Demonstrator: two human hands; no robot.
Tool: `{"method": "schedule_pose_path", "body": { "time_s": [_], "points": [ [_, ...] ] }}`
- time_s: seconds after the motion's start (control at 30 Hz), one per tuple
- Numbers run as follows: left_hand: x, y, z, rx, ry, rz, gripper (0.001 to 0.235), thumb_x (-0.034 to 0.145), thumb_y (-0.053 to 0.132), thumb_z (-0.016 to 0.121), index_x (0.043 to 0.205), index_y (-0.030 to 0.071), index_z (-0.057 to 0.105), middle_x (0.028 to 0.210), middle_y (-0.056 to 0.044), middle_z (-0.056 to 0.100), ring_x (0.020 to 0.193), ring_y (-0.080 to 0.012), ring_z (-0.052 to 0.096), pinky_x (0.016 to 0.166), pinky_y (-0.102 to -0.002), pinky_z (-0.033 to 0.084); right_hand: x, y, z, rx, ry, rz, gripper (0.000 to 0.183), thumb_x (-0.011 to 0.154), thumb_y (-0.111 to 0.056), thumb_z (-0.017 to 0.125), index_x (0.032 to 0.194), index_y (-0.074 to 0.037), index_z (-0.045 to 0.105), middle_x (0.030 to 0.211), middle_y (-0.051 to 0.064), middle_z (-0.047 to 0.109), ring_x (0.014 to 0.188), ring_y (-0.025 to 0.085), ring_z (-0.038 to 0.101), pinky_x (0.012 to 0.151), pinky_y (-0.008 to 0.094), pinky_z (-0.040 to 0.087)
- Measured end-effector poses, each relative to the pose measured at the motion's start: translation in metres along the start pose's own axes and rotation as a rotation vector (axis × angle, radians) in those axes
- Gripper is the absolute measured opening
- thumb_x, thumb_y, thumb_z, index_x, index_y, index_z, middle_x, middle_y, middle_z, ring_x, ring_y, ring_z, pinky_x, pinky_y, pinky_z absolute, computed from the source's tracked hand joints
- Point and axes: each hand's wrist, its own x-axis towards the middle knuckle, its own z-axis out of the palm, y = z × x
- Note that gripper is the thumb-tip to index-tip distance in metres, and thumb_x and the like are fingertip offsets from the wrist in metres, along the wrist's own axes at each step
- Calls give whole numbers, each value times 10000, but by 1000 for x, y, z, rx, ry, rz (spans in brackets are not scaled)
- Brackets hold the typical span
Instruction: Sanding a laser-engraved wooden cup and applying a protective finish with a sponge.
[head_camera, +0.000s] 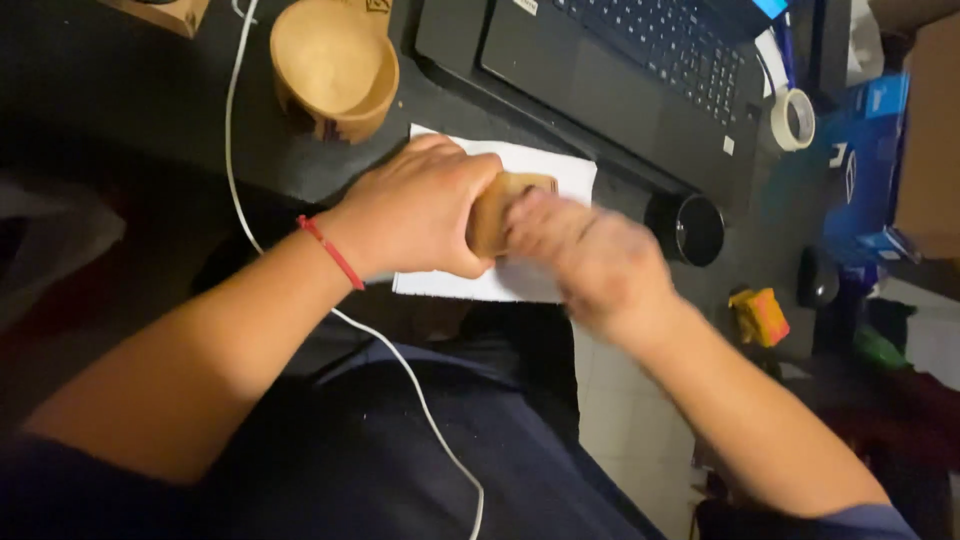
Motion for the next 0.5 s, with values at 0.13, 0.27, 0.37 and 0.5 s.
{"method": "schedule_pose_path", "body": {
  "time_s": [0.13, 0.27, 0.37, 0.5],
  "points": [
    [0, -4, 10, 16, -24, -16, 563, 547, 425, 827, 970, 129, 602, 858, -141, 719, 969, -354, 682, 1023, -450, 401, 1, -3, 5, -48, 20, 7, 338, 1008, -66, 473, 1268, -82, 688, 1223, 81, 716, 1080, 278, 699, 869, 380, 563],
    [6, -11, -2, 32, 15, 11, 528, 553, 378, 823, 955, 117, 603, 830, -154, 716, 936, -374, 681, 973, -473, 425, 6, 12, 15, 84, 30, 75, 403, 966, 18, 447, 1295, -70, 662, 1197, 72, 697, 1088, 219, 676, 972, 284, 532],
    [-2, -5, 5, 10, -13, 5, 549, 545, 396, 827, 965, 120, 606, 833, -150, 718, 935, -374, 682, 970, -470, 428, -32, -2, 22, -119, 53, 179, 425, 972, -65, 463, 1322, -178, 676, 1280, -19, 698, 1123, 155, 679, 947, 300, 538],
    [2, -4, 9, 6, 15, 1, 577, 531, 429, 848, 958, 121, 613, 838, -140, 721, 943, -362, 679, 990, -453, 415, -44, -16, 40, 206, 288, 438, 261, 978, -104, 575, 1129, -134, 786, 1131, 68, 747, 1094, 173, 687, 960, 261, 536]
  ]
}}
